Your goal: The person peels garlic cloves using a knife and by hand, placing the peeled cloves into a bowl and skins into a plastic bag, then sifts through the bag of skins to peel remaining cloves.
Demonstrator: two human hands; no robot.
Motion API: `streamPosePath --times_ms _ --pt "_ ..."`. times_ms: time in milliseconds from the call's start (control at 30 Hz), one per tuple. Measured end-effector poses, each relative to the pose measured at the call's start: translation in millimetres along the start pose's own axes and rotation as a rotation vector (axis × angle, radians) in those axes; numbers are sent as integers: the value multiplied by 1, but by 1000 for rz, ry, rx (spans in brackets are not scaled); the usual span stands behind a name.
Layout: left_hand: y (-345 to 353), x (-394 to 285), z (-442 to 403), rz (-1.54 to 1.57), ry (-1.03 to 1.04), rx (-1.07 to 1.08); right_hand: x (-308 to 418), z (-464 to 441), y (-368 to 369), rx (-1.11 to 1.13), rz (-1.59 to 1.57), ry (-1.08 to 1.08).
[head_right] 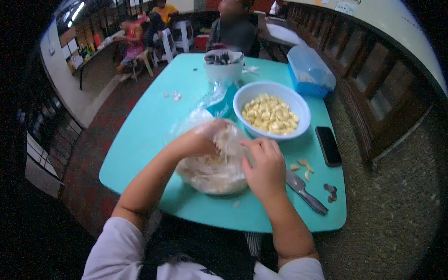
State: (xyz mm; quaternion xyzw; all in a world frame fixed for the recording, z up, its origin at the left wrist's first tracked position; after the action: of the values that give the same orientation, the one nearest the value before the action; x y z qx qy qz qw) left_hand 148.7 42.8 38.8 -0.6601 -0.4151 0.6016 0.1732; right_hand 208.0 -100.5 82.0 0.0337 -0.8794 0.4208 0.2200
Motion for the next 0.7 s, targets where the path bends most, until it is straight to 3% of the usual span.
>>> streamPosePath --times_ms 100,133,200,300,333,400,433,533,700 --pt "-10 0 1 73 -14 10 9 -8 -12 -36 -20 17" --pt "-3 3 -4 97 151 19 15 -7 -15 -30 -46 38" --pt "-5 -9 -2 36 156 69 18 -4 -9 61 -86 116" --pt "0 -3 7 152 -114 196 12 1 5 195 -151 218" --pt "2 -2 6 69 -48 210 9 1 8 222 -178 248" --pt "6 3 0 -120 106 233 15 -4 -1 138 -239 127" --pt "-3 -14 2 -142 50 276 18 -2 -4 108 -269 75" --pt "-9 5 0 -159 0 90 29 0 -20 -7 -349 -91" --pt "-14 -13 -7 -131 219 16 27 1 -24 -9 -411 21"
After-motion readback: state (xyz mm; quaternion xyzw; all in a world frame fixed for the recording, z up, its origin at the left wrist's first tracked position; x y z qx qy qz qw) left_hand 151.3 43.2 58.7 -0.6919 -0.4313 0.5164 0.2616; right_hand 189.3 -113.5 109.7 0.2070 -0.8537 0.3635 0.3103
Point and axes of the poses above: each hand's wrist, its own z-axis away from the middle knuckle, its own y-axis out of the palm, x = y × z, the point moved 10 cm from there along -z, towards the middle knuckle, and after that the axes turned 7 degrees about y, right-handed, at the moved point
